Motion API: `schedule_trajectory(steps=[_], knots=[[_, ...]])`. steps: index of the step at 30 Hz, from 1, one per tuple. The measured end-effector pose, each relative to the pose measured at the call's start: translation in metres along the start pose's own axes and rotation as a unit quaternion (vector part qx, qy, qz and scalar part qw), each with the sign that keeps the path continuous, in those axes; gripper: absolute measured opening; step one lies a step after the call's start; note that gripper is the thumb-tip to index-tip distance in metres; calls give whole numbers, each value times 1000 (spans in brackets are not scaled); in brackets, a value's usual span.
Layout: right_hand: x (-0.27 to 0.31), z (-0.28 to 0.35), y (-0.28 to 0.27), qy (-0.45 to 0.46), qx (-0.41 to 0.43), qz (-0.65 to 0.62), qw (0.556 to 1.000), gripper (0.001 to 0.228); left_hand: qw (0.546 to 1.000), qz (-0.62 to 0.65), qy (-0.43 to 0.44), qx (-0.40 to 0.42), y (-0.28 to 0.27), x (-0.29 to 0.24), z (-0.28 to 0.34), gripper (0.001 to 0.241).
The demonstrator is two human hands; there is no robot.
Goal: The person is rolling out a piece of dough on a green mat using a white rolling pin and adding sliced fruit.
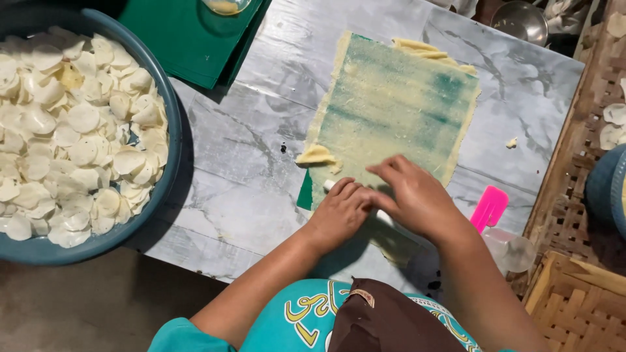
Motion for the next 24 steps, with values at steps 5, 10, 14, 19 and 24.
schedule_trajectory(steps=[5,10,14,19,24], knots=[[-43,50,39,-36,25,125,991,41,998,-54,-2,-20,-35,28,-26,22],[-41,11,77,-95,-143,143,975,47,995,-86,-35,24,-57,102,-36,35],[-16,-1,75,-65,-166,93,980,54,972,-182,-114,92,-55,125,-34,57],[-18,-9,92,-15,-140,138,980,59,937,-241,-209,142,-32,136,-24,55],[-8,17,99,20,-110,100,989,65,925,-232,-254,160,-48,114,-8,56]])
Point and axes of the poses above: each hand's wrist, its own z-axis away from the middle knuckle, its own y-axis out of the palm, x = y × z, the point moved 4 cm from there along -z, towards the middle knuckle, and after that the axes turned 15 degrees about -x, right-handed, at the moved point
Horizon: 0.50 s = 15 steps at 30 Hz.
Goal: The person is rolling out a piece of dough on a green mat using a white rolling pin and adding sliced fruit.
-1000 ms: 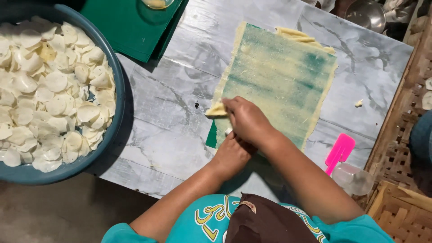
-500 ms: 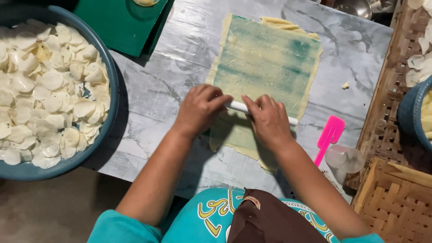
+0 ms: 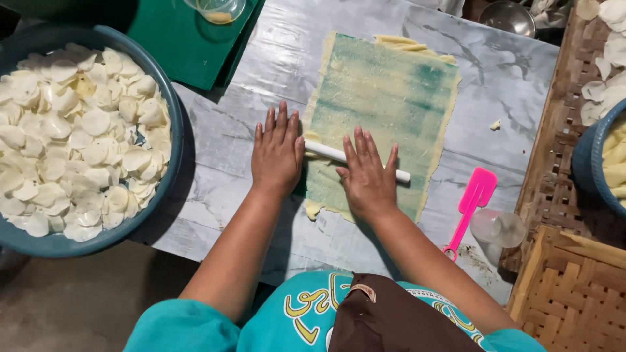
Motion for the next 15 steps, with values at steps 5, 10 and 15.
schedule_trajectory(steps=[5,10,15], knots=[[-7,-13,14,7,9,36,999,67,999,-13,-26,24,17,11,-9,60],[-6,-24,16,12,-8,39,999,70,998,-14,-35,50,31,20,-21,63],[-28,-19,14,35,3,-40,999,65,994,-23,-21,105,19,21,-28,63]])
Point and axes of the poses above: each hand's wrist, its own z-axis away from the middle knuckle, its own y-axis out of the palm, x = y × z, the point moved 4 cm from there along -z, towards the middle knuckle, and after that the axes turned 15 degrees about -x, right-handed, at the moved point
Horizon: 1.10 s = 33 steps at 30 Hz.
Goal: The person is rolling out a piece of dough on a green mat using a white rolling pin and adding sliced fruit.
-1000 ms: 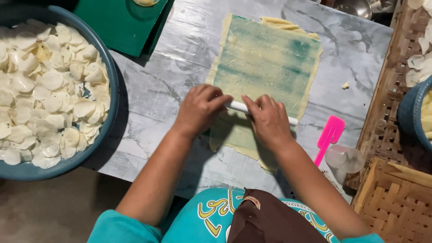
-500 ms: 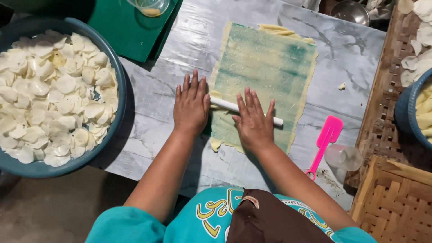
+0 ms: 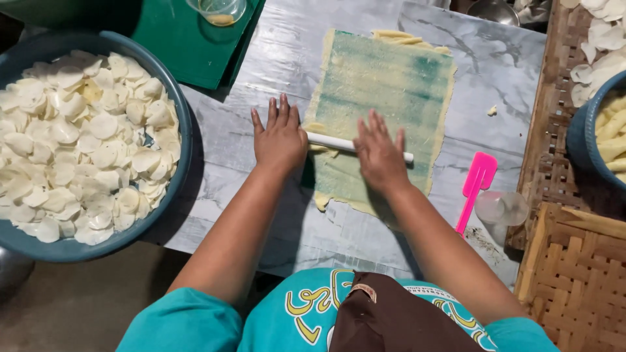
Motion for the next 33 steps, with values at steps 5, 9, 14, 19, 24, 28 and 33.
schedule_trajectory(steps=[5,9,14,19,24,28,33], knots=[[-41,-38,-6,179,-105,75,975,62,999,4,-22,-36,-10,-10,-59,67],[-10,-25,-14,218,-18,129,967,66,999,32,-16,-29,1,-4,-43,69],[23,30,-10,176,-41,131,975,67,996,57,60,-23,-20,-1,2,66],[35,49,-7,186,-45,143,971,65,993,56,99,-14,-5,9,10,65],[14,7,-6,220,-67,155,961,65,993,53,97,26,0,2,-37,68],[5,-28,-14,205,-97,144,963,66,996,48,57,53,10,2,-73,69],[-17,-18,-6,79,-289,180,937,52,997,68,19,38,9,0,-80,68]])
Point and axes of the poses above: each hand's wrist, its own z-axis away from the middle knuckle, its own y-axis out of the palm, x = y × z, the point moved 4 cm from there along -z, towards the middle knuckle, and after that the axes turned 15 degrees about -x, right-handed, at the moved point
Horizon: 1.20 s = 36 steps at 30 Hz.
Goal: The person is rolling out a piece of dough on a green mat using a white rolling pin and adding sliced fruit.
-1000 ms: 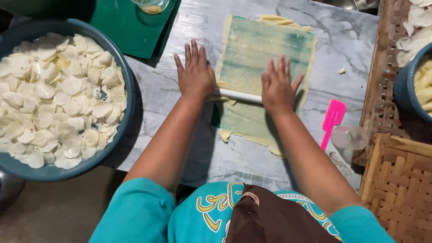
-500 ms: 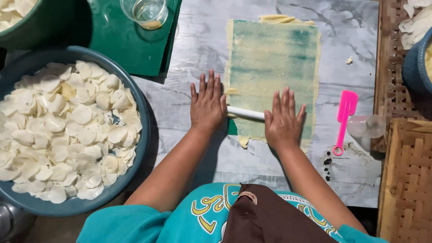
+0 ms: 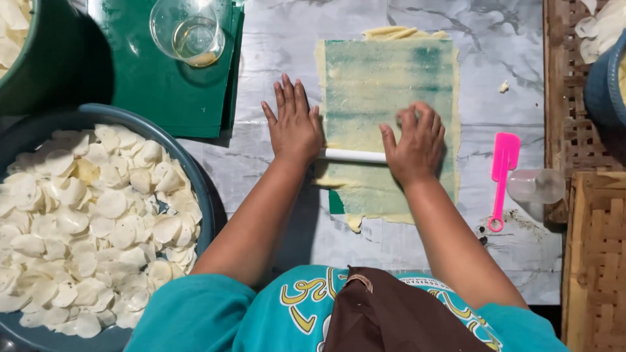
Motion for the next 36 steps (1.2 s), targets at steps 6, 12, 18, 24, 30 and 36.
schedule_trajectory(steps=[6,12,18,24,30,36], knots=[[-3,45,-22,1,107,-203,973,43,1000,-2,10,-7,-2,8,16,68],[8,45,-32,-116,152,-126,973,30,999,-9,30,-34,-10,4,28,67],[48,21,-38,-60,164,-113,978,73,999,5,30,-41,-13,-13,40,66],[47,-45,7,68,357,6,932,77,995,-79,36,-42,-26,-30,-28,63],[37,-83,30,120,299,11,947,78,985,-116,76,-100,-30,-38,-61,61],[47,-49,7,83,322,34,943,74,991,-125,23,-51,-37,-32,-22,65]])
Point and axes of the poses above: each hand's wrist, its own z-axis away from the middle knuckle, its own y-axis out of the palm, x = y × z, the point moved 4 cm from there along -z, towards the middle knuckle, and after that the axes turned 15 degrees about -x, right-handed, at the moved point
